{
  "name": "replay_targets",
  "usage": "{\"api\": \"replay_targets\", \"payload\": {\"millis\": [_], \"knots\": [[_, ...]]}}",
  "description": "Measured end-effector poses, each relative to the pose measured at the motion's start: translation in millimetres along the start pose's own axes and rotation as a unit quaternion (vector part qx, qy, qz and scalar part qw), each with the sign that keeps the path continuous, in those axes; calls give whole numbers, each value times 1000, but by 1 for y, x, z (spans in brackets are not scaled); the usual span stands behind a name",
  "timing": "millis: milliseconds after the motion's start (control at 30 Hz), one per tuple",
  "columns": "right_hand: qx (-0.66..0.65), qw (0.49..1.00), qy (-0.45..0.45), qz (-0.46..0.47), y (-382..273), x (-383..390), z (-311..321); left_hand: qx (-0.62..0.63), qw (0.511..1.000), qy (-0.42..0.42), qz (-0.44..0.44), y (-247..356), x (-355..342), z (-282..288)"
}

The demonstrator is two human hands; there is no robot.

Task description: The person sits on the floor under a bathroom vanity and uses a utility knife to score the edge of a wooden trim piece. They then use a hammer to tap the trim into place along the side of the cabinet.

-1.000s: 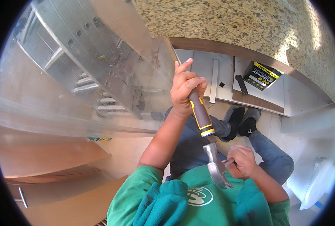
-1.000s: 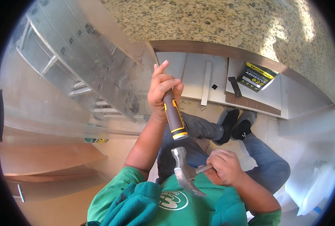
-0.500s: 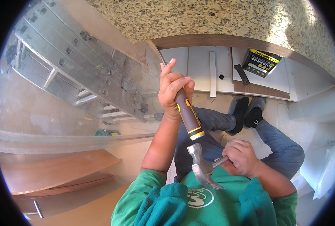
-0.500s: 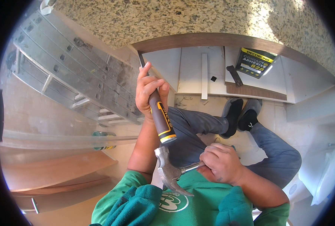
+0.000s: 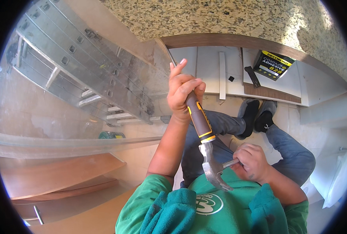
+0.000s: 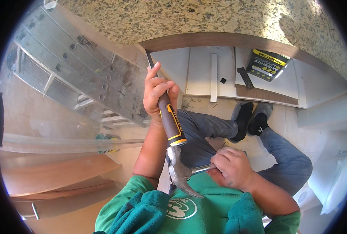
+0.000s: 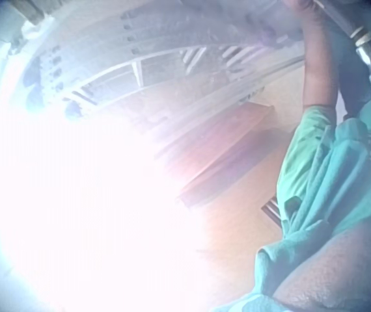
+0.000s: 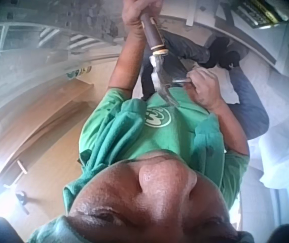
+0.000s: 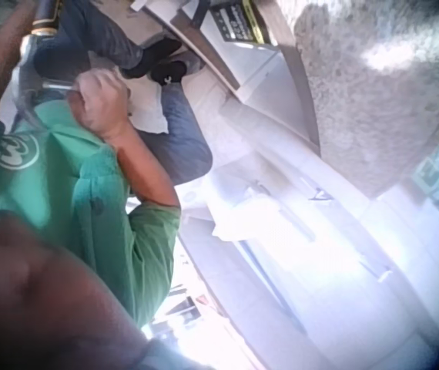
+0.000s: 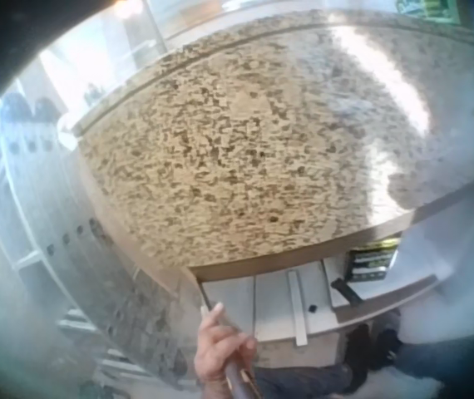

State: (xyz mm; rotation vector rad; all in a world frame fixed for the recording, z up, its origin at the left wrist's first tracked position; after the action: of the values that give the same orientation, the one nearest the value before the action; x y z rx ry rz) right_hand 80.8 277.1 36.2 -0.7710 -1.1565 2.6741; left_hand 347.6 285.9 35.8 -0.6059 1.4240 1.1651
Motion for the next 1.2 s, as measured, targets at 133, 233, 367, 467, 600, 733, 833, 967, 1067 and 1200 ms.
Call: {"api": "replay_targets", "payload": {"millis": [133, 233, 367, 467, 600, 733, 833, 967, 1067, 1200], "knots": [[0, 1000, 1, -4, -2, -2, 3, 0, 1000, -2, 0, -1, 1, 0], [-1, 1000, 7, 0, -1, -2, 2, 14, 1000, 2, 13, -2, 2, 1], [-1, 1000, 5, -5, -2, -3, 2, 23, 999, 1, 25, -2, 1, 2], [-7, 1000, -2, -2, -3, -4, 3, 25, 999, 2, 30, -1, 1, 3], [-17, 1000, -15, 3, -1, 3, 8, 26, 999, -6, 19, -2, 1, 1], [-12, 1000, 26, 2, 9, 23, 12, 18, 1000, -11, 20, 1, 0, 2], [-20, 996, 45, -71, 13, 40, 14, 27, 999, -21, 32, 2, 0, 2], [-176, 947, 67, -259, 20, 49, 4, 30, 999, -31, 31, 3, -3, 7], [-323, 905, 91, -262, 4, 11, -6, 38, 998, -28, 36, 2, 0, 9], [-329, 891, 156, -271, -6, -26, -13, 47, 998, -25, 40, 3, 1, 5]]}}
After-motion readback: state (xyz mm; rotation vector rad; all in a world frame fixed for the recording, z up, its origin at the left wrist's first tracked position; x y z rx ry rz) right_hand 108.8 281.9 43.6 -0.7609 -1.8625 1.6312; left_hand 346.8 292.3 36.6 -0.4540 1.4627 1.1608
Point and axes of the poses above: each hand's wrist, its own x-axis away from the middle knuckle, its own z-axis out of the back of the hand, y = z × x, the point moved 3 cm from there along -x, towards the middle knuckle, and after that the axes turned 1 degree about y, right-handed, at the moved point
